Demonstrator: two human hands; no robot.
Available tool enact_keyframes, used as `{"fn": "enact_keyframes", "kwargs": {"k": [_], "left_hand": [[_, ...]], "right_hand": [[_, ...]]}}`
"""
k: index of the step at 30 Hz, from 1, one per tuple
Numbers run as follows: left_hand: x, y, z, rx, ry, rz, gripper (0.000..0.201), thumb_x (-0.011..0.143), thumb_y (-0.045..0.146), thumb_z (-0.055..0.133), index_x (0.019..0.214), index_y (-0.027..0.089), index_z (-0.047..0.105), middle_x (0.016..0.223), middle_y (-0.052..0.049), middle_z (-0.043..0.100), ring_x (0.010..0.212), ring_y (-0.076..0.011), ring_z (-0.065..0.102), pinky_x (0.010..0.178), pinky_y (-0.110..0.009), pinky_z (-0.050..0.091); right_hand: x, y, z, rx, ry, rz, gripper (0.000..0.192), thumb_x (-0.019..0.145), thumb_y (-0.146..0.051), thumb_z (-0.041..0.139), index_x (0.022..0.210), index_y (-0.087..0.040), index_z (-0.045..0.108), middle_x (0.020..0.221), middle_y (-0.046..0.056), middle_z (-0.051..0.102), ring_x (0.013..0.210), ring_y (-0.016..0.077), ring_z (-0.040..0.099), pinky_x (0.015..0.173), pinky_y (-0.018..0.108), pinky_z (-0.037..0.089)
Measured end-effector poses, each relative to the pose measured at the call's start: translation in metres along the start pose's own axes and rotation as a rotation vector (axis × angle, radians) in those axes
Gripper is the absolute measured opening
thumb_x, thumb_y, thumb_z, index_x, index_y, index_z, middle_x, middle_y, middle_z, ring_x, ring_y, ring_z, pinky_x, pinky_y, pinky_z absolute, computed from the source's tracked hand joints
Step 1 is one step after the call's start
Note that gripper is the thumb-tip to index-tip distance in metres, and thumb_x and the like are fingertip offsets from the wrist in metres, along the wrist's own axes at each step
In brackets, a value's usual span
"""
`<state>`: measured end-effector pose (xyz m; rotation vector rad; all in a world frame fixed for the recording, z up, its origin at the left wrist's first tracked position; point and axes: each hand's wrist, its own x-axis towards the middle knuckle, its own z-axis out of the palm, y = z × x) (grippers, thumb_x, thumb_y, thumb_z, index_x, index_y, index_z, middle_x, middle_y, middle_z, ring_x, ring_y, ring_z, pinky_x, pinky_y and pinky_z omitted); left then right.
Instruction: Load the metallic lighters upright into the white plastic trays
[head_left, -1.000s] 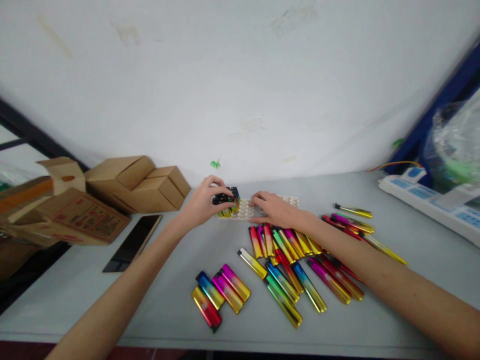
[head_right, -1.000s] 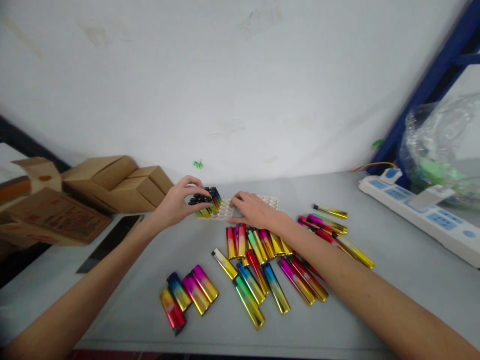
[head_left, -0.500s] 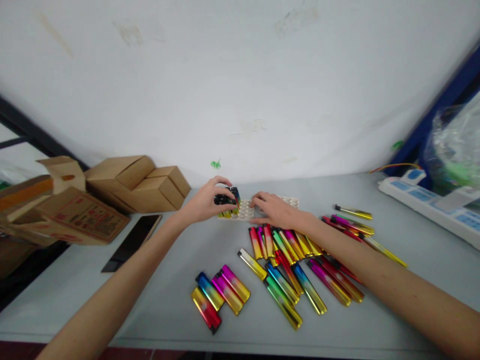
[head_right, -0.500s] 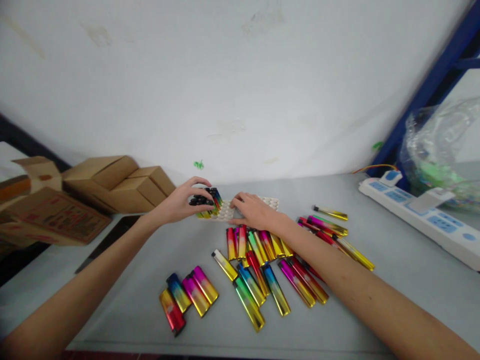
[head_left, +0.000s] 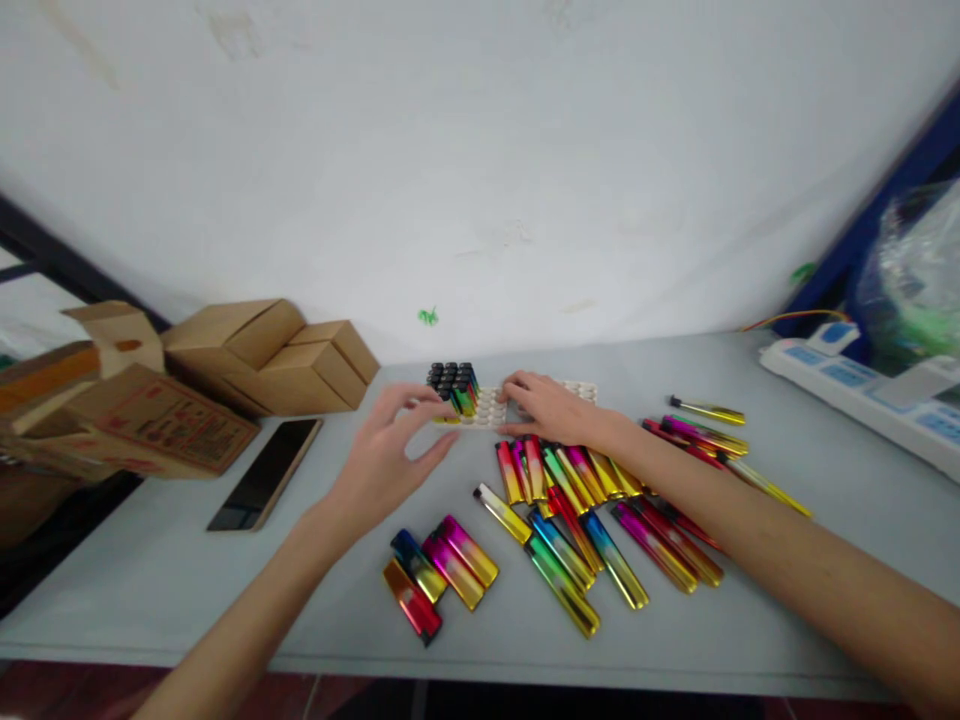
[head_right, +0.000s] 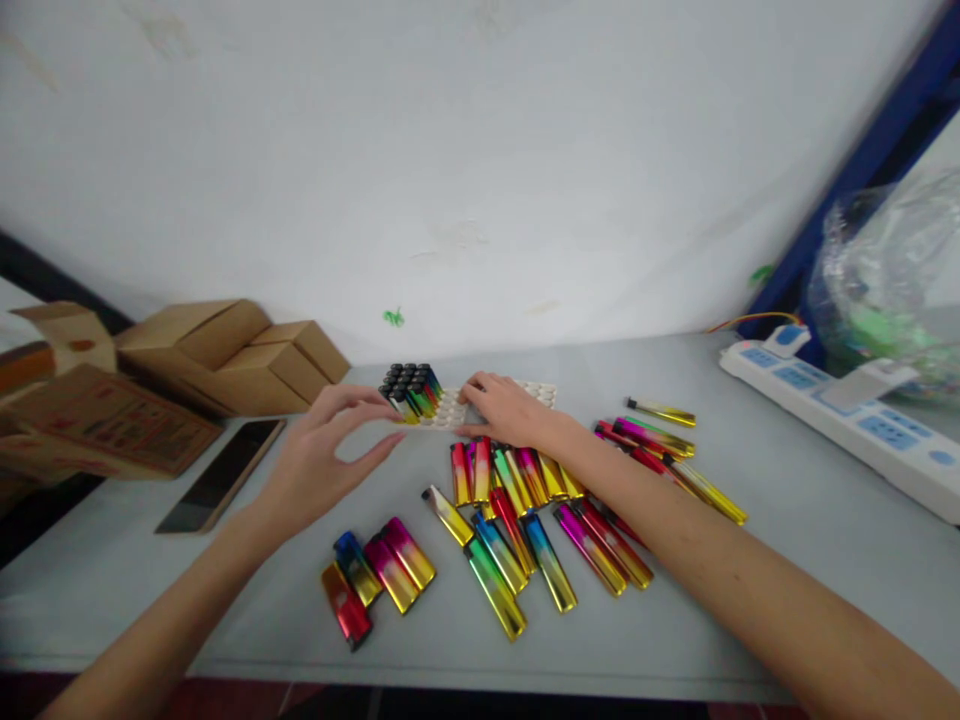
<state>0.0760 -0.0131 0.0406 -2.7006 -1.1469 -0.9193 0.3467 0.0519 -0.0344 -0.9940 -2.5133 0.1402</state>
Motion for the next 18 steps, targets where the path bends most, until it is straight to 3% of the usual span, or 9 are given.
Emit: {"fn": "enact_keyframes", "kwargs": {"k": [3,6,10,14,18], "left_hand": [[-0.02,0.014,0.003,-0.177,-0.341,0.036,0.021,0.096,0.031,0.07,0.116,0.025,0.074,0.117,-0.007,0.065,0.112,-0.0227,0.064,0.102,-0.038,0.054],[-0.025,0.015,0.016,-0.3,-0.531,-0.013,0.032,0.094,0.03,0.073,0.126,0.029,0.073,0.125,-0.009,0.064,0.119,-0.0245,0.062,0.107,-0.04,0.051],[-0.014,0.007,0.028,-0.445,-0.604,-0.058,0.02,0.088,0.034,0.08,0.107,0.026,0.08,0.122,-0.009,0.067,0.118,-0.0257,0.063,0.108,-0.041,0.049],[0.0,-0.007,0.022,-0.681,-0.629,-0.139,0.024,0.083,0.038,0.085,0.093,0.018,0.076,0.107,-0.009,0.075,0.103,-0.0238,0.069,0.098,-0.038,0.053],[0.011,-0.02,0.013,-1.032,-0.549,-0.321,0.025,0.079,0.03,0.088,0.092,0.017,0.071,0.112,-0.013,0.077,0.104,-0.0249,0.073,0.092,-0.039,0.057]], "right_hand": [[0.0,-0.001,-0.001,0.019,0.004,0.004,0.045,0.096,-0.049,0.069,0.122,-0.014,0.064,0.123,0.018,0.063,0.109,0.0312,0.064,0.098,0.047,0.053],[-0.001,-0.002,-0.001,0.024,0.01,0.009,0.043,0.096,-0.049,0.069,0.121,-0.014,0.064,0.122,0.017,0.063,0.108,0.0307,0.064,0.097,0.047,0.053],[-0.001,0.0,0.001,0.006,0.021,-0.001,0.043,0.096,-0.048,0.069,0.123,-0.015,0.063,0.122,0.016,0.064,0.109,0.0302,0.064,0.098,0.046,0.053],[-0.001,0.0,0.003,-0.004,0.021,-0.001,0.045,0.096,-0.048,0.07,0.124,-0.013,0.062,0.123,0.017,0.064,0.109,0.0309,0.064,0.097,0.047,0.053],[-0.001,-0.002,0.0,-0.001,0.018,0.002,0.045,0.095,-0.047,0.071,0.123,-0.013,0.063,0.122,0.017,0.064,0.106,0.0307,0.065,0.095,0.047,0.054]]}}
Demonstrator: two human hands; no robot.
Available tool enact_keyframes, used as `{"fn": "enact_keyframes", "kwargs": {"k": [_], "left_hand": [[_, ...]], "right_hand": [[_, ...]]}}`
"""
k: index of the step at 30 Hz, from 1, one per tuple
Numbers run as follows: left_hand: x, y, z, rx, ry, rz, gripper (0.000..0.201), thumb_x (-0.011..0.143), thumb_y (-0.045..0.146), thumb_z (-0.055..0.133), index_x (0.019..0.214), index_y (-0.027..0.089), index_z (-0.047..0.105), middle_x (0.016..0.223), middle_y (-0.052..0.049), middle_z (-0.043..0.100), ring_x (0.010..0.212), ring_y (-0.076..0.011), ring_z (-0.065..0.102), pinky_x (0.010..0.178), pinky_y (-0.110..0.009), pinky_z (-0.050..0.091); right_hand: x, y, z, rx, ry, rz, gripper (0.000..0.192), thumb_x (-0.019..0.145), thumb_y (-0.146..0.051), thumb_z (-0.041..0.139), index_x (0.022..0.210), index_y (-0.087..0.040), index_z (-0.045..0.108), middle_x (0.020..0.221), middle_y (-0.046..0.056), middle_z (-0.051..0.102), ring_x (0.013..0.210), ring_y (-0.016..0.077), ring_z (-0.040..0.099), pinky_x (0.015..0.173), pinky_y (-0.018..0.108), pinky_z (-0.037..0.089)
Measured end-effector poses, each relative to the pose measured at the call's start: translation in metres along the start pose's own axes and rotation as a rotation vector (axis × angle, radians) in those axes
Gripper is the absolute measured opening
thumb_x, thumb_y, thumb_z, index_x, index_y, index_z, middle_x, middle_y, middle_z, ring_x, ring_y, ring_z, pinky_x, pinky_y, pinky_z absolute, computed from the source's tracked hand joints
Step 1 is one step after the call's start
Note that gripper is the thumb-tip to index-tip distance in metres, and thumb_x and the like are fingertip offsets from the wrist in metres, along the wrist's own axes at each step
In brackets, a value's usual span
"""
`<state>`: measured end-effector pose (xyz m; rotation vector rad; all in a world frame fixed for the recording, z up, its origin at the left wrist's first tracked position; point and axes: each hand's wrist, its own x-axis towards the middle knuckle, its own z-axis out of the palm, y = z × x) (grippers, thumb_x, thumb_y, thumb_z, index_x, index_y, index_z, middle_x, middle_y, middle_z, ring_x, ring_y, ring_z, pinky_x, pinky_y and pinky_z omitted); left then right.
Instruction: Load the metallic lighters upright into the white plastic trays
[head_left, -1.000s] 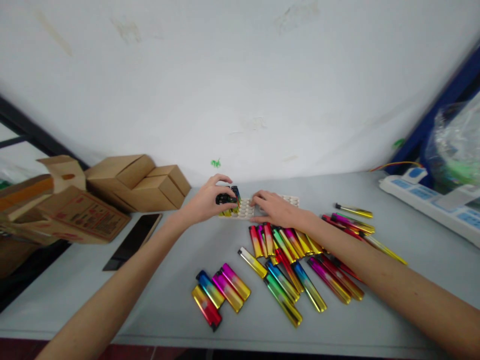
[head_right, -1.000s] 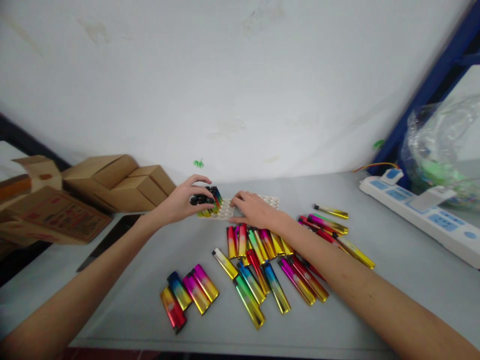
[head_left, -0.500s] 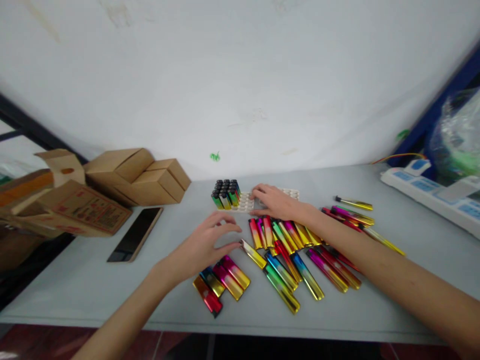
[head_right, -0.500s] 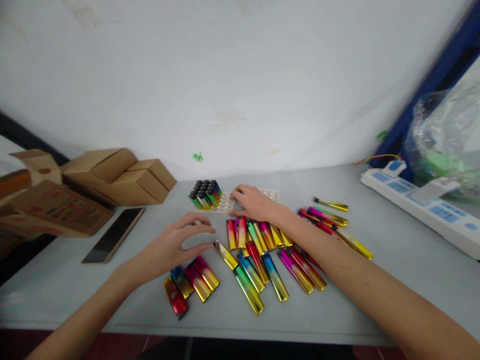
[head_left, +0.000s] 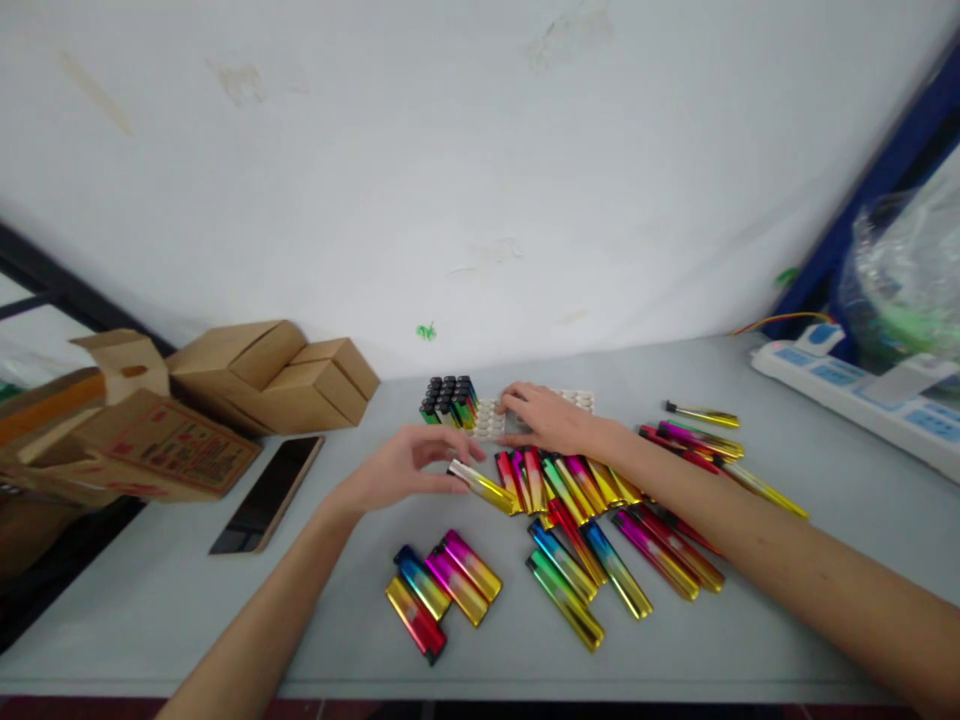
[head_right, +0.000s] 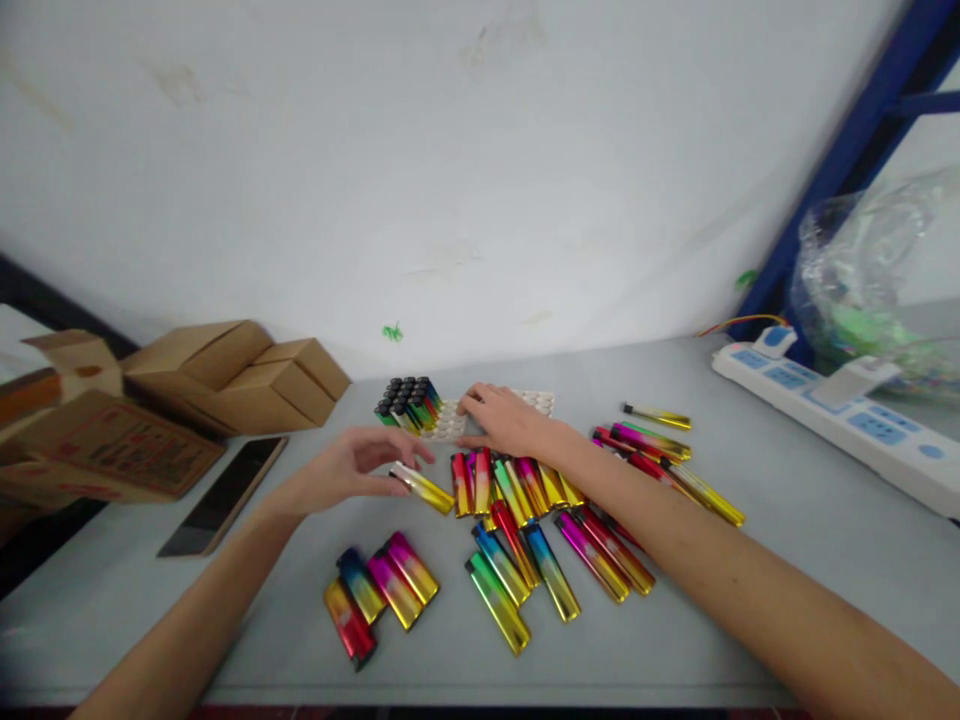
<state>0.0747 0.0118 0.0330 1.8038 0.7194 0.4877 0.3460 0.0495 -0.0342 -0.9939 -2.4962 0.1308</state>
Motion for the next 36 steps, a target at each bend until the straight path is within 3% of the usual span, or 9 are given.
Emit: {"fn": "enact_keyframes", "kwargs": {"k": [4,9,13,16,22,26,29,33,36], "left_hand": [[0.014,0.004,0.001,-0.413,0.095,0.078,0.032,0.077,0.027,0.09,0.086,0.017,0.062,0.111,-0.013,0.079,0.104,-0.0285,0.076,0.09,-0.043,0.059],[0.034,0.009,0.022,-0.599,0.275,0.087,0.035,0.082,0.041,0.087,0.095,0.016,0.067,0.074,0.0,0.07,0.06,-0.0129,0.067,0.066,-0.029,0.061],[0.036,0.008,0.037,-0.609,0.339,0.017,0.032,0.093,0.049,0.073,0.1,0.02,0.063,0.07,0.008,0.055,0.035,-0.0006,0.028,0.032,-0.014,0.028],[0.032,0.006,0.041,-0.61,0.349,-0.021,0.028,0.098,0.051,0.064,0.101,0.023,0.059,0.067,0.007,0.053,0.038,-0.0014,0.021,0.035,-0.012,0.019],[0.028,0.001,0.042,-0.72,0.284,-0.037,0.037,0.096,0.05,0.065,0.107,0.016,0.07,0.074,0.0,0.058,0.054,-0.0081,0.044,0.049,-0.02,0.038],[0.027,-0.002,0.045,-0.637,0.304,0.03,0.036,0.091,0.046,0.076,0.105,0.014,0.07,0.085,-0.006,0.066,0.069,-0.0121,0.057,0.061,-0.024,0.046],[0.028,-0.004,0.049,-0.543,0.345,0.08,0.034,0.093,0.05,0.072,0.107,0.021,0.061,0.08,-0.002,0.068,0.06,-0.0118,0.057,0.057,-0.024,0.045],[0.03,-0.007,0.052,-0.307,0.479,0.082,0.04,0.093,0.057,0.069,0.112,0.024,0.055,0.064,0.007,0.055,0.05,-0.0087,0.04,0.047,-0.018,0.03],[0.03,-0.008,0.053,-0.087,0.582,0.117,0.039,0.092,0.058,0.068,0.093,0.021,0.058,0.058,0.008,0.04,0.053,-0.0093,0.034,0.048,-0.021,0.025]], "right_hand": [[0.0,-0.002,-0.002,0.005,0.004,-0.01,0.04,0.096,-0.044,0.07,0.122,-0.015,0.063,0.12,0.017,0.064,0.106,0.0296,0.064,0.094,0.046,0.053],[-0.001,-0.001,-0.001,-0.006,0.002,-0.012,0.044,0.095,-0.05,0.07,0.121,-0.015,0.062,0.119,0.016,0.063,0.104,0.029,0.064,0.094,0.045,0.054],[-0.001,-0.001,0.0,0.004,-0.004,-0.009,0.047,0.096,-0.051,0.068,0.122,-0.013,0.062,0.121,0.017,0.063,0.108,0.0303,0.064,0.099,0.047,0.053],[-0.001,0.0,0.0,0.0,-0.008,0.0,0.047,0.096,-0.051,0.068,0.122,-0.013,0.062,0.121,0.017,0.062,0.106,0.0302,0.064,0.098,0.047,0.053],[-0.002,0.0,-0.003,0.028,-0.015,-0.027,0.043,0.099,-0.049,0.065,0.126,-0.016,0.06,0.121,0.016,0.062,0.107,0.0299,0.063,0.097,0.048,0.053],[-0.002,-0.003,-0.005,0.053,-0.008,-0.018,0.038,0.099,-0.046,0.064,0.123,-0.017,0.06,0.12,0.016,0.062,0.105,0.0291,0.063,0.095,0.047,0.053],[-0.001,-0.005,-0.006,0.047,-0.008,-0.007,0.036,0.097,-0.044,0.069,0.119,-0.017,0.061,0.12,0.016,0.062,0.105,0.0295,0.064,0.095,0.047,0.053],[-0.001,-0.005,-0.007,0.032,-0.013,-0.002,0.036,0.095,-0.045,0.071,0.117,-0.017,0.062,0.12,0.016,0.062,0.105,0.029,0.064,0.095,0.046,0.054],[-0.001,-0.003,-0.005,0.039,-0.009,-0.008,0.039,0.096,-0.047,0.07,0.119,-0.017,0.061,0.12,0.016,0.062,0.104,0.0288,0.064,0.095,0.046,0.054]]}}
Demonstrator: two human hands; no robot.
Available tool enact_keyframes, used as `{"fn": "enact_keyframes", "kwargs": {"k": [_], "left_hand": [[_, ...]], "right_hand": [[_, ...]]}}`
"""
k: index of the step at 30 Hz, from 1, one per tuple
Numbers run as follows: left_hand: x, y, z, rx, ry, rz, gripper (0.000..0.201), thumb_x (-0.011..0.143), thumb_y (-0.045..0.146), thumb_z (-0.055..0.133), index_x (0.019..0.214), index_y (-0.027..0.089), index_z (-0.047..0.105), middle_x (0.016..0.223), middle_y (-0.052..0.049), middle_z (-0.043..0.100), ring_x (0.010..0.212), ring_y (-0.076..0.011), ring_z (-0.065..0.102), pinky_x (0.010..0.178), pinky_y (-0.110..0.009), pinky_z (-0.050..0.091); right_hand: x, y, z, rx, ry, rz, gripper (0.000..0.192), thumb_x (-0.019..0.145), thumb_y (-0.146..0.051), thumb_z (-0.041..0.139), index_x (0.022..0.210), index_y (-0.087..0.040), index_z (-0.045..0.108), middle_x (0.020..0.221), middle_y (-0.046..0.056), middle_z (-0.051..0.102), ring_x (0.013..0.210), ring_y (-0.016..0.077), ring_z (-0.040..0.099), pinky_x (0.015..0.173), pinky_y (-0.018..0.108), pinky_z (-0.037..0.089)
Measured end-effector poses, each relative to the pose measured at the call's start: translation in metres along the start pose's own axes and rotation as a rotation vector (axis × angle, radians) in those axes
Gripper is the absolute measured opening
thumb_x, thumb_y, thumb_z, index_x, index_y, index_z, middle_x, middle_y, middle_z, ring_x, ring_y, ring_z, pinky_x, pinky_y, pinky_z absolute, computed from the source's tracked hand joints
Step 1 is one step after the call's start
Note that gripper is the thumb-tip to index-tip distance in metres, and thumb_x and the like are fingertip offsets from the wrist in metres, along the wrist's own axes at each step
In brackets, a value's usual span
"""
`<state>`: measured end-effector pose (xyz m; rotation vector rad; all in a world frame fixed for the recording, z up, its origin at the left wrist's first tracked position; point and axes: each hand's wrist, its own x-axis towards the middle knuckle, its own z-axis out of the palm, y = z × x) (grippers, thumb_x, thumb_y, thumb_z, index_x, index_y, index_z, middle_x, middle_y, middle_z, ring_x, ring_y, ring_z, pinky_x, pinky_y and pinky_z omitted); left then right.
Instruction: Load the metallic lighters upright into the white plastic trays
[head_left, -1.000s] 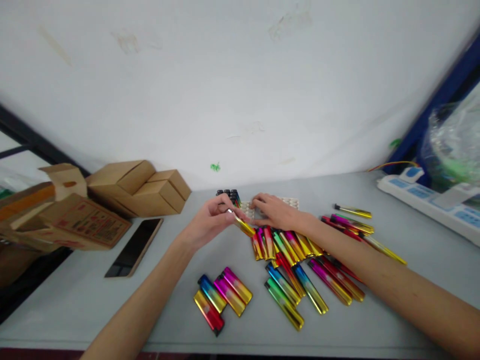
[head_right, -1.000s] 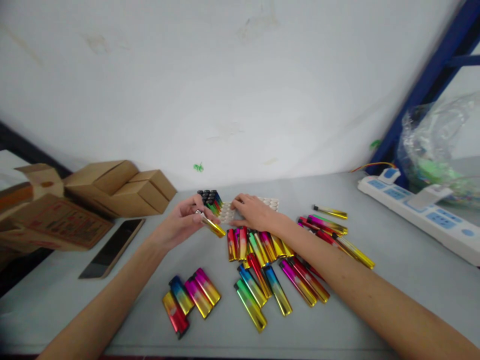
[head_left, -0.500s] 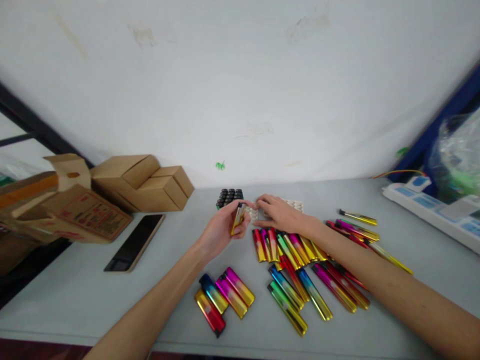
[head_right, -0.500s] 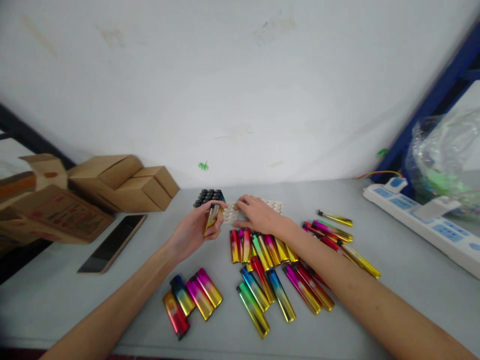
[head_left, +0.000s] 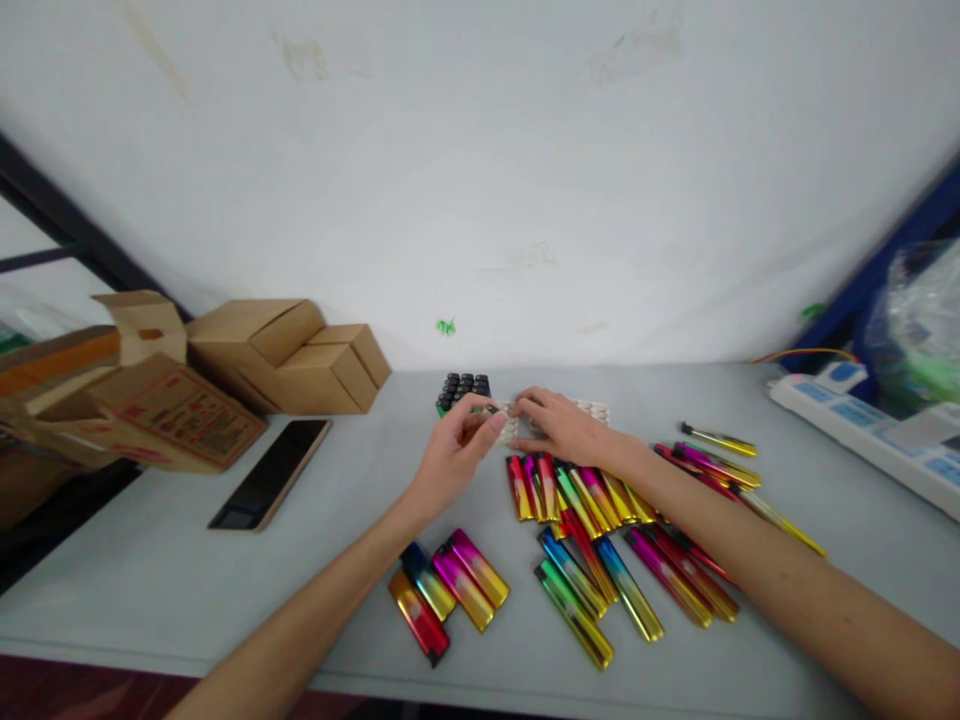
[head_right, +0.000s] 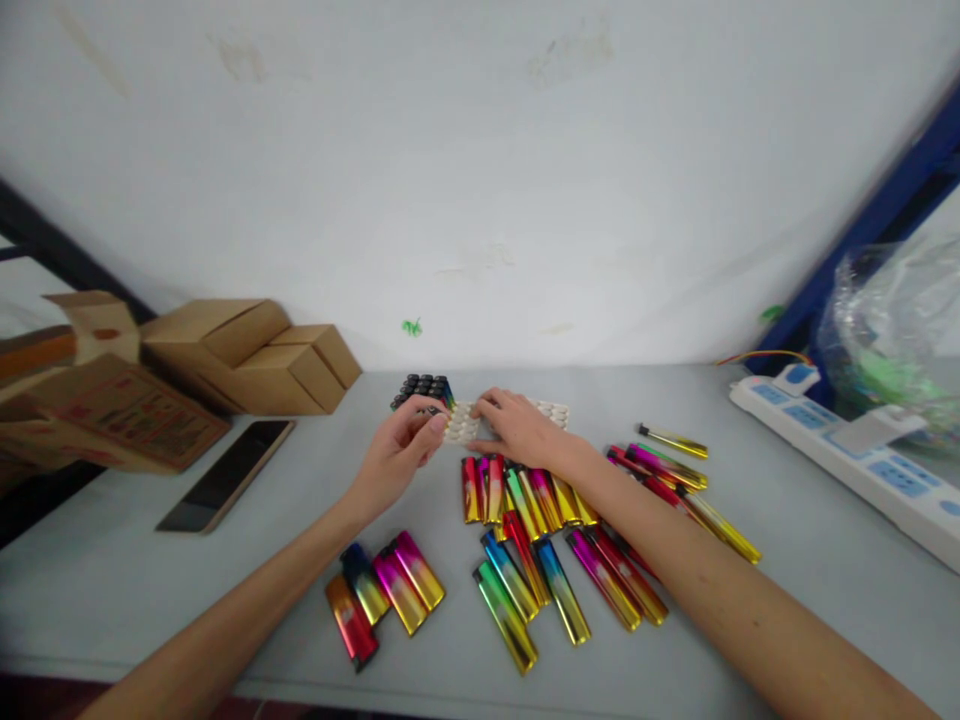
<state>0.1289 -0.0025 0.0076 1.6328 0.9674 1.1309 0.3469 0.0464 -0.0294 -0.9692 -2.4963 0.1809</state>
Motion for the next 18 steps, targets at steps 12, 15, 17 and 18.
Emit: {"fn": "enact_keyframes", "kwargs": {"k": [12,15,17,18], "left_hand": [[-0.008,-0.0002,-0.0037,0.247,0.118,0.046,0.043,0.088,0.044,0.06,0.058,0.021,0.04,0.055,0.005,0.033,0.052,-0.0107,0.029,0.052,-0.028,0.02],[-0.006,-0.0032,-0.0045,0.212,0.116,0.031,0.041,0.088,0.041,0.059,0.057,0.021,0.039,0.055,0.005,0.033,0.052,-0.0108,0.03,0.052,-0.028,0.021],[-0.0047,-0.0048,-0.0043,0.187,0.106,0.026,0.04,0.087,0.04,0.059,0.057,0.021,0.039,0.055,0.005,0.033,0.051,-0.0107,0.03,0.051,-0.028,0.021],[-0.0043,-0.0056,-0.0039,0.172,0.101,0.023,0.039,0.086,0.039,0.059,0.058,0.021,0.039,0.055,0.005,0.033,0.051,-0.0107,0.029,0.051,-0.028,0.021]], "right_hand": [[-0.0005,0.0089,0.0083,0.007,0.013,-0.024,0.042,0.095,-0.049,0.07,0.123,-0.018,0.062,0.123,0.017,0.062,0.109,0.0306,0.063,0.097,0.049,0.054],[-0.0005,0.0084,0.0074,-0.01,0.0,-0.019,0.043,0.096,-0.05,0.068,0.122,-0.017,0.061,0.122,0.016,0.061,0.107,0.0298,0.063,0.096,0.047,0.054],[-0.0007,0.0079,0.007,-0.016,0.0,-0.018,0.043,0.096,-0.05,0.068,0.123,-0.017,0.061,0.121,0.015,0.061,0.107,0.0295,0.063,0.097,0.047,0.054],[-0.0007,0.0077,0.0069,-0.017,0.002,-0.02,0.043,0.096,-0.05,0.068,0.123,-0.017,0.061,0.121,0.015,0.061,0.107,0.0295,0.063,0.097,0.047,0.054]]}}
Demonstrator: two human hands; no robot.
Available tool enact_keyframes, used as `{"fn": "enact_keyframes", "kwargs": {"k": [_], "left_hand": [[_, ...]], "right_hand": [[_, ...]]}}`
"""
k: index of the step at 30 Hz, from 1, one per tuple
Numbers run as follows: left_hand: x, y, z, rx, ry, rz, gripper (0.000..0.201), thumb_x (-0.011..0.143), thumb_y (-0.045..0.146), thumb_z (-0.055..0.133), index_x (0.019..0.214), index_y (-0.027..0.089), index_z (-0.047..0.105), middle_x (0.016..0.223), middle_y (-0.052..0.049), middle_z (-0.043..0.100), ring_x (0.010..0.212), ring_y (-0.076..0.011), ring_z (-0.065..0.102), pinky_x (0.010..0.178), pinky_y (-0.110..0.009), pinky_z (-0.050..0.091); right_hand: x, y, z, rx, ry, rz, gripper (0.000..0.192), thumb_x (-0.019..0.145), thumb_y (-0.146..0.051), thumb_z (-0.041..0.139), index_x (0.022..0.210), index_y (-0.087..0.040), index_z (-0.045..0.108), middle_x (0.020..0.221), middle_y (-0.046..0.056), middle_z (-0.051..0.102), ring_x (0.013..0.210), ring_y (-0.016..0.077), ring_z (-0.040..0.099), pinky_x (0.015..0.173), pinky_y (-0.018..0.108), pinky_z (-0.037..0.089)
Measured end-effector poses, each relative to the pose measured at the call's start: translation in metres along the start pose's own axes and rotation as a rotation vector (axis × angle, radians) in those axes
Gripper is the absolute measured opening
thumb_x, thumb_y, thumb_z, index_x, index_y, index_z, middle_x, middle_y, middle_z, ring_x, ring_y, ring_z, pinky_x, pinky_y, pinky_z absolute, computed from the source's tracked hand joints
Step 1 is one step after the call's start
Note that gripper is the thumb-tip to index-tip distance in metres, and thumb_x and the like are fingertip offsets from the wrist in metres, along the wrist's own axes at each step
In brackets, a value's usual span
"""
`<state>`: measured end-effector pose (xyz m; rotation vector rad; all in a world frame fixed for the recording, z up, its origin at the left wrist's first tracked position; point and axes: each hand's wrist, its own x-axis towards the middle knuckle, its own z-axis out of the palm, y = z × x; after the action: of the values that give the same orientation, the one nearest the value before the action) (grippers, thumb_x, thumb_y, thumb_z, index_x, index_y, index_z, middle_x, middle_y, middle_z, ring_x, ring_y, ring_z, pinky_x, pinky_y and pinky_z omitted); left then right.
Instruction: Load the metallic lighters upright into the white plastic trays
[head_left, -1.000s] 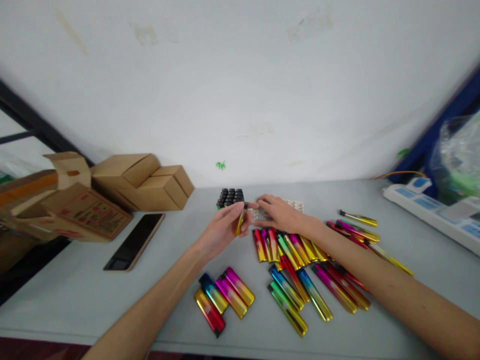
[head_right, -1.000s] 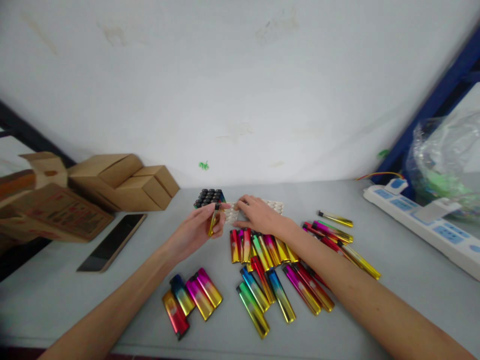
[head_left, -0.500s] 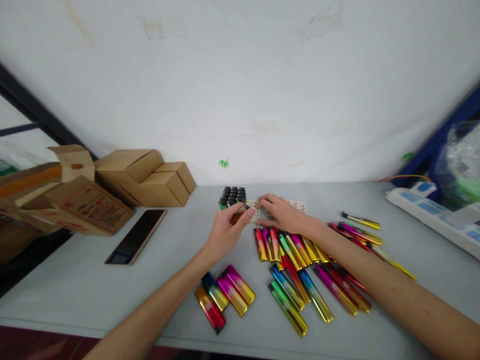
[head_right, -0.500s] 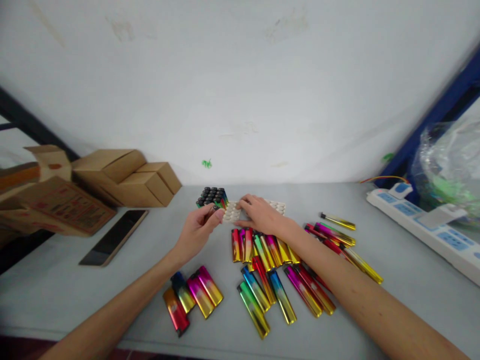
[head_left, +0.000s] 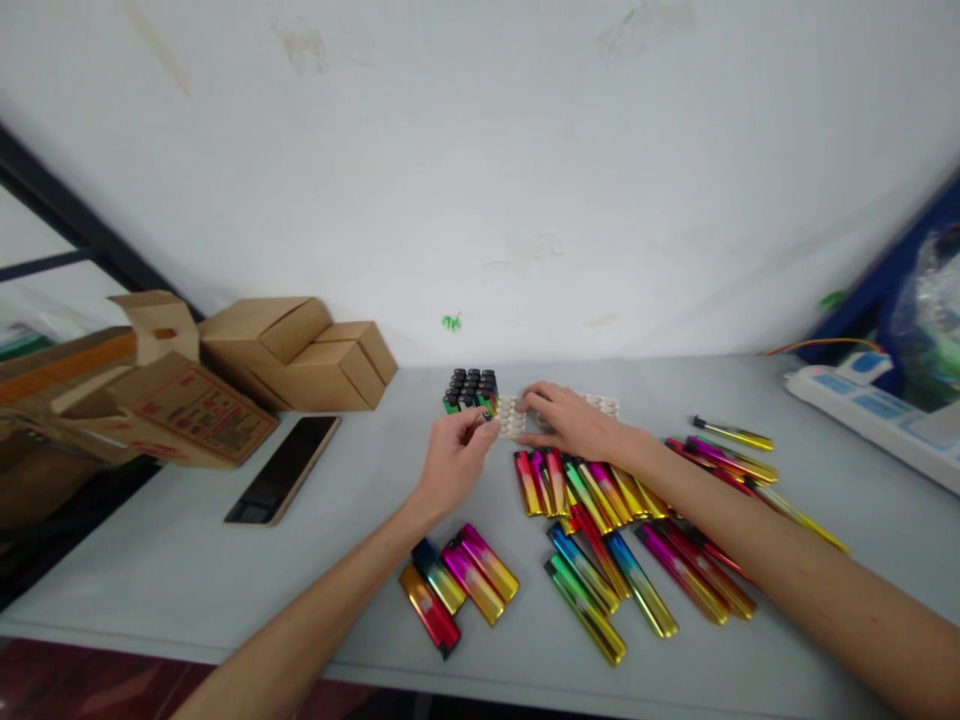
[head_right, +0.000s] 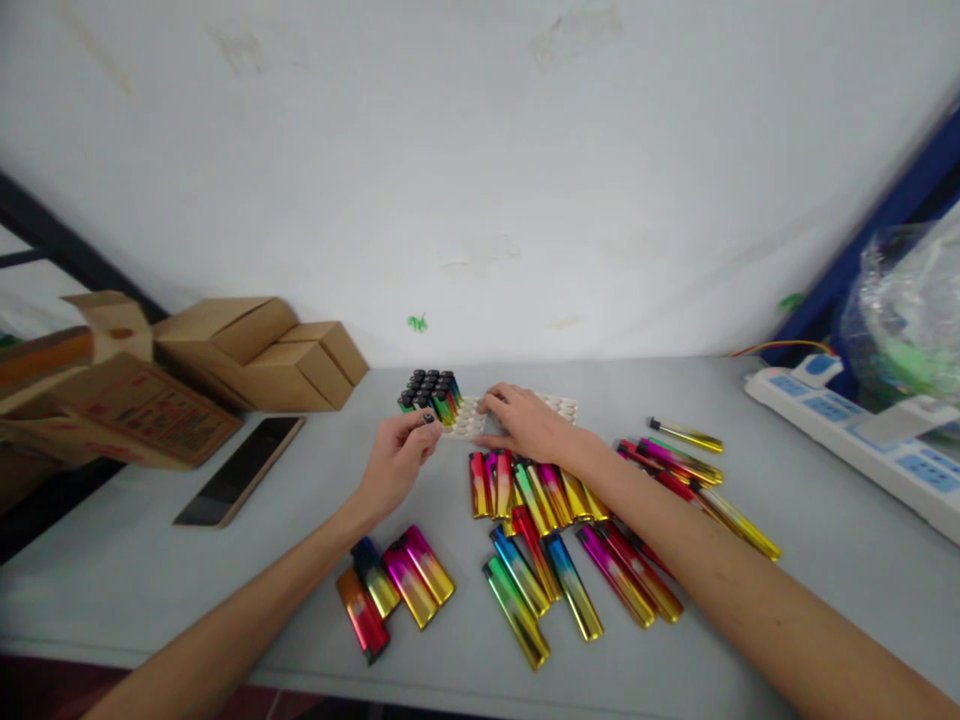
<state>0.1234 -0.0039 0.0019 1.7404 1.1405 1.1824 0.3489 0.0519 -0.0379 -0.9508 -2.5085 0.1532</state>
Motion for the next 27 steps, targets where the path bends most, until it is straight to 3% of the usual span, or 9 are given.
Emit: {"fn": "enact_keyframes", "kwargs": {"k": [8,11,13,15,18,21,25,27], "left_hand": [[-0.003,0.005,0.006,-0.17,-0.031,-0.033,0.044,0.09,0.045,0.063,0.06,0.02,0.043,0.056,0.005,0.034,0.051,-0.0095,0.028,0.048,-0.026,0.022],[0.002,0.015,-0.001,-0.305,-0.07,-0.026,0.033,0.096,0.052,0.062,0.088,0.02,0.058,0.06,0.006,0.042,0.05,-0.0092,0.034,0.047,-0.023,0.027],[0.01,0.022,-0.011,-0.403,-0.071,0.033,0.031,0.099,0.051,0.061,0.109,0.023,0.058,0.07,0.005,0.053,0.054,-0.0098,0.044,0.05,-0.022,0.037],[0.021,0.025,-0.023,-0.439,-0.042,0.116,0.028,0.098,0.048,0.065,0.109,0.023,0.058,0.081,0.003,0.057,0.061,-0.01,0.052,0.055,-0.023,0.045],[0.034,0.025,-0.038,-0.38,-0.042,0.168,0.028,0.094,0.045,0.073,0.105,0.022,0.061,0.08,0.004,0.055,0.067,-0.0108,0.059,0.063,-0.025,0.054],[0.042,0.023,-0.045,-0.316,-0.065,0.143,0.029,0.093,0.044,0.074,0.107,0.022,0.063,0.082,0.002,0.064,0.076,-0.0143,0.068,0.076,-0.031,0.061],[0.05,0.022,-0.047,-0.17,0.007,0.157,0.037,0.084,0.046,0.082,0.104,0.018,0.068,0.096,-0.006,0.075,0.09,-0.0204,0.074,0.087,-0.035,0.061],[0.054,0.022,-0.049,-0.021,-0.018,0.208,0.04,0.08,0.047,0.085,0.101,0.016,0.071,0.099,-0.009,0.077,0.095,-0.0228,0.074,0.093,-0.037,0.06]], "right_hand": [[0.001,-0.002,-0.001,-0.007,-0.002,0.005,0.042,0.096,-0.049,0.069,0.122,-0.017,0.061,0.12,0.015,0.061,0.106,0.0292,0.064,0.096,0.046,0.054],[0.001,-0.002,-0.002,0.002,-0.014,0.012,0.044,0.096,-0.049,0.068,0.123,-0.015,0.062,0.121,0.016,0.062,0.107,0.0295,0.064,0.097,0.046,0.054],[0.001,-0.003,-0.003,0.006,-0.018,0.025,0.045,0.096,-0.05,0.068,0.123,-0.015,0.062,0.122,0.017,0.062,0.107,0.0299,0.064,0.098,0.046,0.054],[0.001,-0.004,-0.003,-0.001,-0.021,0.036,0.046,0.096,-0.05,0.068,0.124,-0.014,0.063,0.122,0.017,0.063,0.107,0.0303,0.064,0.098,0.047,0.053],[0.002,-0.005,-0.004,-0.02,-0.03,0.046,0.049,0.096,-0.052,0.067,0.124,-0.012,0.064,0.122,0.018,0.063,0.107,0.0313,0.064,0.099,0.047,0.053],[0.003,-0.006,-0.005,-0.029,-0.034,0.048,0.05,0.097,-0.053,0.066,0.124,-0.011,0.064,0.123,0.018,0.063,0.107,0.0319,0.064,0.099,0.047,0.053],[0.003,-0.005,-0.004,-0.023,-0.026,0.036,0.049,0.097,-0.053,0.066,0.124,-0.012,0.063,0.123,0.018,0.063,0.107,0.0318,0.064,0.099,0.047,0.052],[0.003,-0.006,-0.005,-0.025,-0.026,0.041,0.048,0.097,-0.052,0.066,0.125,-0.012,0.063,0.124,0.019,0.063,0.107,0.032,0.065,0.098,0.048,0.052]]}}
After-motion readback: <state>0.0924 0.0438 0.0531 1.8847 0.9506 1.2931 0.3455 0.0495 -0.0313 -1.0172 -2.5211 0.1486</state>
